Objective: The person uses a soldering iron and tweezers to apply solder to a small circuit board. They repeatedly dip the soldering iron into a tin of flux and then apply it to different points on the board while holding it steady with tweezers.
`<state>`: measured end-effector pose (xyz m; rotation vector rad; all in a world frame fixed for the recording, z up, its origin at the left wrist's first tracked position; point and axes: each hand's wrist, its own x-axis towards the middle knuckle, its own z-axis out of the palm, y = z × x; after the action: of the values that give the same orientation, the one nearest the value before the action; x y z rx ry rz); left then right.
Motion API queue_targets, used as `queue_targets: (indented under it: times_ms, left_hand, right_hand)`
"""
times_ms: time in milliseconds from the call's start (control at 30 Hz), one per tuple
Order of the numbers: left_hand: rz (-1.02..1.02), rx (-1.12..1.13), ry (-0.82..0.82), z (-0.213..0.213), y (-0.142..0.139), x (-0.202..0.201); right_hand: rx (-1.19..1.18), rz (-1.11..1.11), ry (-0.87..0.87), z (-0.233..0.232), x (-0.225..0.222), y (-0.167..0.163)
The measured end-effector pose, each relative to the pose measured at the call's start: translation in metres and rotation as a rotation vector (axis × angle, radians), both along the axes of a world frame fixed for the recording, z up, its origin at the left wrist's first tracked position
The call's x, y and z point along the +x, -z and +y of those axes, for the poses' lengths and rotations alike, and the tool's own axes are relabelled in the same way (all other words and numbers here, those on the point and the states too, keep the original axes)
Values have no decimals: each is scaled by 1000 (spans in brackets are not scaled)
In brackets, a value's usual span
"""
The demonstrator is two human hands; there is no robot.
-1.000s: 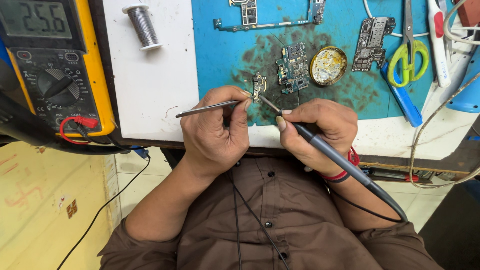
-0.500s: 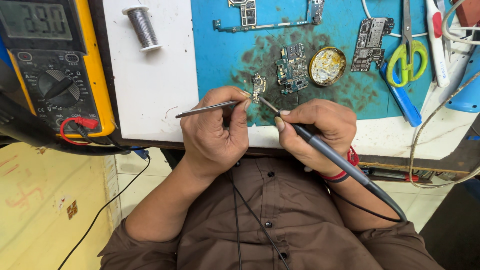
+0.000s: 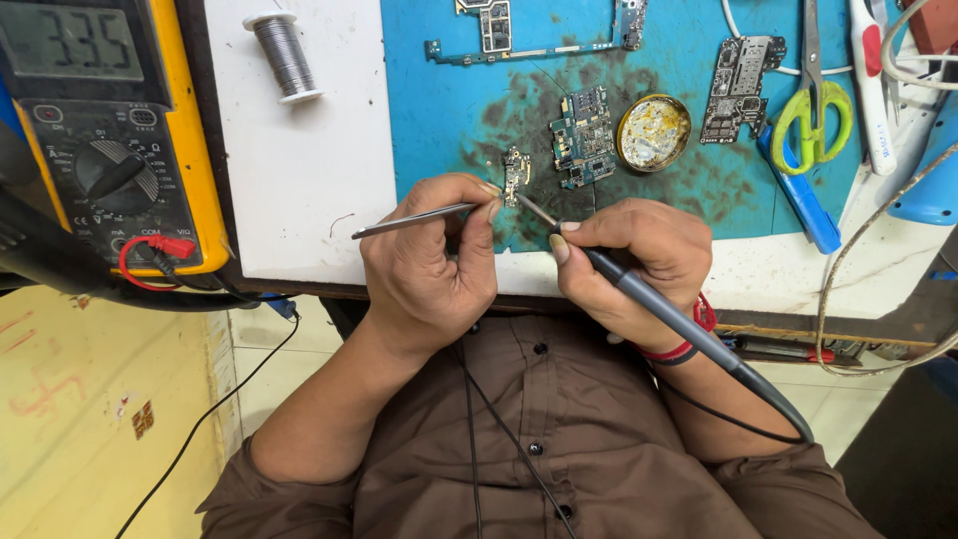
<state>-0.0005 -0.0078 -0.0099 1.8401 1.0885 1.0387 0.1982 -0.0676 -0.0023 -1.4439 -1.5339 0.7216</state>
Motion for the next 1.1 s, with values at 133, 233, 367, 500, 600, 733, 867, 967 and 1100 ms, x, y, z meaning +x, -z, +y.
queue_targets:
  times_ms: [133, 233, 367, 500, 600, 733, 867, 967, 1100]
  left_hand:
    - [-3, 15, 2, 0, 0, -1]
    - [0, 18, -1, 0, 0, 0]
    - [10, 8, -5, 0, 0, 0]
    - [7, -1, -2, 0, 0, -1]
    - [3, 8, 0, 0, 0, 0]
    - [10, 13, -2, 0, 0, 0]
    - [11, 3, -4, 0, 0, 0]
    - [9, 8, 1, 0, 0, 0]
    - [15, 2, -1, 1, -1, -1]
  right_hand:
    - [11, 5, -12, 1, 0, 1]
    - [2, 12, 6, 0, 0, 0]
    - [2, -1, -2, 0, 0, 0]
    - [5, 1, -2, 1, 0, 0]
    - [6, 4, 1, 0, 0, 0]
    - [26, 4, -3, 1, -1, 1]
    - [6, 9, 2, 1, -1, 0]
    - [9, 5, -5, 1, -1, 0]
    - [15, 3, -9, 2, 0, 0]
